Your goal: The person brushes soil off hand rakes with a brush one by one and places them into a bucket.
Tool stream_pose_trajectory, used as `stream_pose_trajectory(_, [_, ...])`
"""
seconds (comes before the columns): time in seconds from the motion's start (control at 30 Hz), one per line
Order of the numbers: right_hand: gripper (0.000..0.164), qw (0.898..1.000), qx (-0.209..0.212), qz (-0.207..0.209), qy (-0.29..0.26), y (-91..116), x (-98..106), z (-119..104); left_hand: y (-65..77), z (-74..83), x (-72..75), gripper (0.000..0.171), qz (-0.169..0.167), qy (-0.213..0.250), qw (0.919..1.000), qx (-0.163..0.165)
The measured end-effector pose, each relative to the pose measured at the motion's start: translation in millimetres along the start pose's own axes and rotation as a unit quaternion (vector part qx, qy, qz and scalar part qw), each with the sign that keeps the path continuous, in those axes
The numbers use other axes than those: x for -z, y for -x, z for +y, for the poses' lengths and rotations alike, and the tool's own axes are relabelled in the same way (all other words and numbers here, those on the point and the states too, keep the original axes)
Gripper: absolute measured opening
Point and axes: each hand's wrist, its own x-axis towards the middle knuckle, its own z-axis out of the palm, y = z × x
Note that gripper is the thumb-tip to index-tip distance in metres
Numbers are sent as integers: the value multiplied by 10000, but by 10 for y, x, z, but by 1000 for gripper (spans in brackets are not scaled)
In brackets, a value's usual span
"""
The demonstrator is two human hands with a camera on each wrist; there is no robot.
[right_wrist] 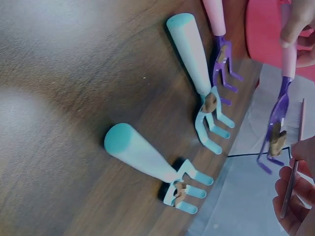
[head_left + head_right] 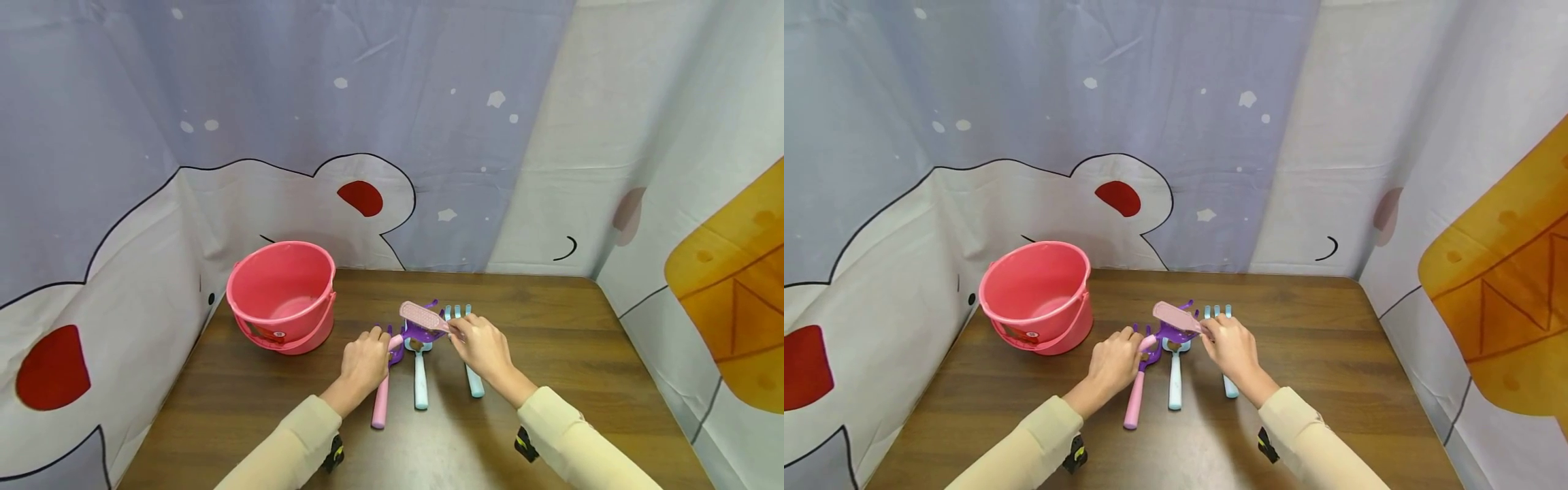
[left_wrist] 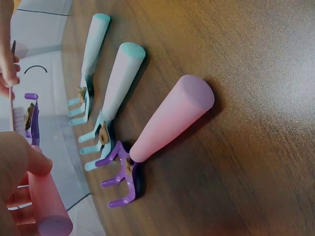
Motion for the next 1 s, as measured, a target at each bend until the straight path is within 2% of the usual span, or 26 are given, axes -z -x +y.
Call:
stream_pose_trajectory(0.2, [20, 9997, -153, -82, 168, 69, -9, 56, -3, -16, 12, 27, 164, -62, 9998, -10])
stream_pose_trajectory(0.47, [20, 9993, -264, -170, 213, 172, 60, 116, 2, -73, 4, 22, -31, -139, 9998, 110])
stream_pose_trajectory(1.0, [17, 9994, 49, 225, 277, 315, 126, 250, 2, -104, -4, 21, 14, -86, 9998, 202])
